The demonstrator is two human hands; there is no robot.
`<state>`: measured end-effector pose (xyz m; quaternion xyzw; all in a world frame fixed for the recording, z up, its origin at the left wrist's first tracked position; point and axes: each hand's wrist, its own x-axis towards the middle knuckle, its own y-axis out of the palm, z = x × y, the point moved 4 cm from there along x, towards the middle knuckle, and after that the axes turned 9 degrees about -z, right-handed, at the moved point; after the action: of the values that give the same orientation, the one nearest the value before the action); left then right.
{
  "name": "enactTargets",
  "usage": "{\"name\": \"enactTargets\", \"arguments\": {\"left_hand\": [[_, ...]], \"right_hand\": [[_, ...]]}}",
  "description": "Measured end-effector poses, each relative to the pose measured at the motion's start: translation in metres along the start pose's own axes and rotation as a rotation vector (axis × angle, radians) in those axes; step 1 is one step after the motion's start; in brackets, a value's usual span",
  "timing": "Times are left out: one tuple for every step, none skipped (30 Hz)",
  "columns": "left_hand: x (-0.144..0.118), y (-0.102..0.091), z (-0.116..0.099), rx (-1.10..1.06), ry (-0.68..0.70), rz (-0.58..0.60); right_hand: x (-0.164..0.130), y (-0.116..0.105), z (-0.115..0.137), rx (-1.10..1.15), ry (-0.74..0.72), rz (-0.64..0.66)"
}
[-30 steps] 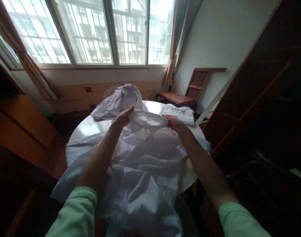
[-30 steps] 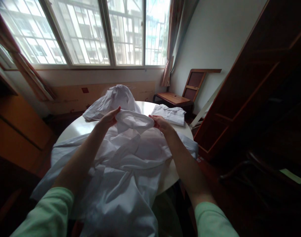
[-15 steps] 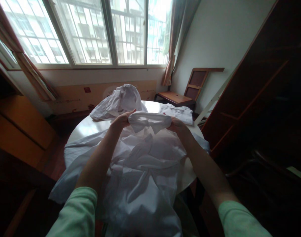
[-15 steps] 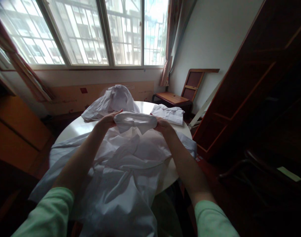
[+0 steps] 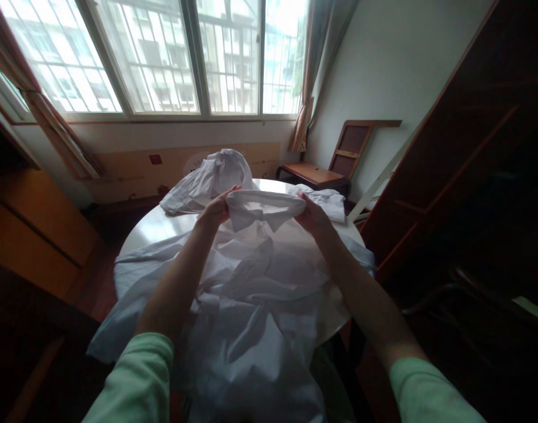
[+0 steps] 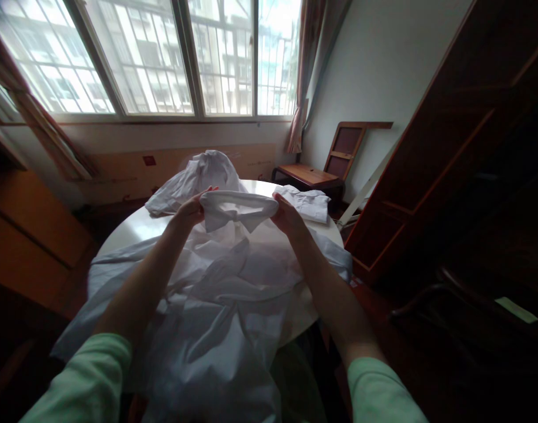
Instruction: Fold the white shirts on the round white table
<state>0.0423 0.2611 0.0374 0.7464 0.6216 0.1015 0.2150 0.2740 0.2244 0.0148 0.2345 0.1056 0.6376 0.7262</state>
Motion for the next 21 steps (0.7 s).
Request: {"name": "enactTargets", "arguments": {"left_hand": [[0.001,0.002,0.000,-0.024,0.036,-0.006],[0.001,0.003,-0.001,-0.046,0.069,-0.015],[0.002,0.004,0.000,-0.064,0.093,-0.023],[0.003,0.004,0.000,-0.076,0.106,-0.028],[0.003,0.004,0.001,-0.089,0.112,-0.031],[0.004,0.003,0.002,-0.102,0.114,-0.032],[0.004,0.002,0.002,-0.115,0.112,-0.029],[0.005,0.002,0.002,-0.129,0.109,-0.028],[0.005,0.002,0.002,-0.143,0.103,-0.026],[0.005,0.003,0.001,-0.155,0.094,-0.022],[0.004,0.004,0.001,-0.163,0.084,-0.016],[0.003,0.006,0.000,-0.168,0.075,-0.009],[0.001,0.008,-0.001,-0.172,0.072,-0.001],[-0.001,0.011,-0.002,-0.176,0.073,0.011],[-0.003,0.013,-0.003,-0.180,0.078,0.025],[-0.006,0.014,-0.004,-0.182,0.086,0.038],[-0.009,0.015,-0.005,-0.181,0.095,0.052],[-0.012,0.015,-0.005,-0.176,0.105,0.067],[-0.015,0.015,-0.006,-0.164,0.114,0.081],[-0.017,0.015,-0.006,-0.144,0.120,0.095],[-0.019,0.015,-0.007,-0.121,0.127,0.106]], "right_hand": [[0.001,0.001,0.000,0.018,-0.019,0.005],[0.001,0.001,-0.001,0.024,-0.035,0.002],[0.002,0.001,-0.001,0.016,-0.049,-0.011],[0.003,0.000,-0.002,-0.003,-0.059,-0.030],[0.003,0.000,-0.002,-0.026,-0.067,-0.054],[0.004,-0.002,-0.003,-0.045,-0.072,-0.076],[0.006,-0.003,-0.003,-0.050,-0.075,-0.093],[0.007,-0.004,-0.004,-0.040,-0.076,-0.100],[0.008,-0.005,-0.004,-0.018,-0.077,-0.099],[0.010,-0.006,-0.004,0.007,-0.078,-0.092],[0.011,-0.007,-0.004,0.025,-0.080,-0.085],[0.012,-0.008,-0.003,0.028,-0.084,-0.080],[0.013,-0.009,-0.003,0.016,-0.089,-0.079],[0.013,-0.010,-0.002,-0.008,-0.096,-0.082],[0.013,-0.011,-0.002,-0.033,-0.103,-0.085],[0.012,-0.011,-0.002,-0.053,-0.108,-0.085],[0.012,-0.010,-0.002,-0.063,-0.109,-0.082],[0.011,-0.009,-0.003,-0.064,-0.106,-0.075],[0.010,-0.008,-0.003,-0.057,-0.101,-0.069],[0.009,-0.006,-0.004,-0.045,-0.095,-0.062],[0.009,-0.004,-0.005,-0.034,-0.091,-0.055]]}}
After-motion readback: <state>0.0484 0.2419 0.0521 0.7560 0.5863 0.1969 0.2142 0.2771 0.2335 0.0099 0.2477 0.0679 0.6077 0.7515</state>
